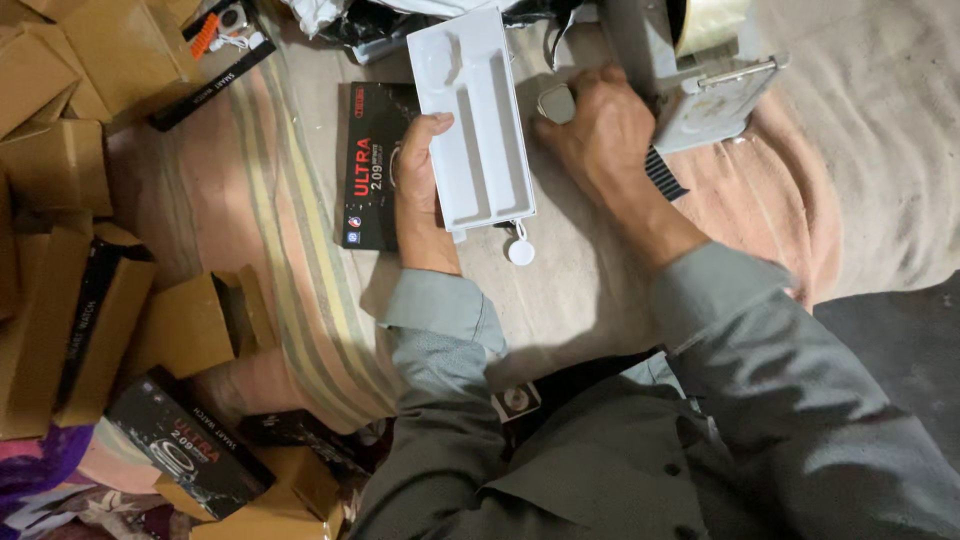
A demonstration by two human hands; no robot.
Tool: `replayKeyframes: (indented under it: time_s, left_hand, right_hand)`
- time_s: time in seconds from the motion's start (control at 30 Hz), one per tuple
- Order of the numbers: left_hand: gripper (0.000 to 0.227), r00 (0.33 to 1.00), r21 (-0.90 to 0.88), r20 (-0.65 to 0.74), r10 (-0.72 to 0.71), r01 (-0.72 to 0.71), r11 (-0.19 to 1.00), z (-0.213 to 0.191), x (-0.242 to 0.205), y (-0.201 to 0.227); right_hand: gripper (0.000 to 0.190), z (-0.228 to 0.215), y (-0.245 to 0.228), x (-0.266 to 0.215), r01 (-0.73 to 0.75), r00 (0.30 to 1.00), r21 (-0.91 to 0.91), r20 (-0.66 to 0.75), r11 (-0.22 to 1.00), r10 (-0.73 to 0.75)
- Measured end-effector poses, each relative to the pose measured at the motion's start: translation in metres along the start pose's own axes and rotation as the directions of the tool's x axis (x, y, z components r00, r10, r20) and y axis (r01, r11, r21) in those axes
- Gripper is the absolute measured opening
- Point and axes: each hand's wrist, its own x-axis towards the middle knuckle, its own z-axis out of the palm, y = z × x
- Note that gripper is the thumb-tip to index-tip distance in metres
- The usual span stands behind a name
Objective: The person unpacks a smartwatch box, removes the watch, strap, and charger, then repacks them into a cardboard shipping box and seals it with tape. The process is repeated for a second unit.
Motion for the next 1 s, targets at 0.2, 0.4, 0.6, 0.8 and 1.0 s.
replayKeyframes:
  time_s: [0.2,0.4,0.6,0.8,1.0]
  left_hand:
    - [0.046,0.991,-0.003,0.1,-0.092,0.093,0.996,0.013,-0.005,-0.001]
    - [0.046,0.975,0.062,0.182,-0.126,0.116,0.991,0.031,-0.028,-0.012]
    - [0.045,0.965,-0.015,0.213,-0.156,0.163,0.986,0.033,-0.026,-0.031]
    - [0.041,0.973,-0.075,0.179,-0.143,0.158,0.985,0.01,-0.014,-0.039]
    - [0.041,0.98,-0.116,0.167,-0.108,0.129,0.985,0.002,-0.004,-0.045]
  right_hand:
    - [0.049,-0.058,0.002,-0.04,-0.269,0.963,0.713,0.175,0.648,0.206]
    - [0.054,-0.109,0.0,-0.07,-0.232,0.97,0.841,0.165,0.489,0.177]
    - [0.049,-0.125,0.002,-0.067,-0.274,0.961,0.925,0.252,0.263,0.116]
    - [0.062,-0.113,-0.007,-0.063,-0.316,0.94,0.906,0.339,-0.281,0.036]
    - [0.066,-0.102,-0.016,-0.056,-0.322,0.926,0.879,0.37,-0.351,0.077]
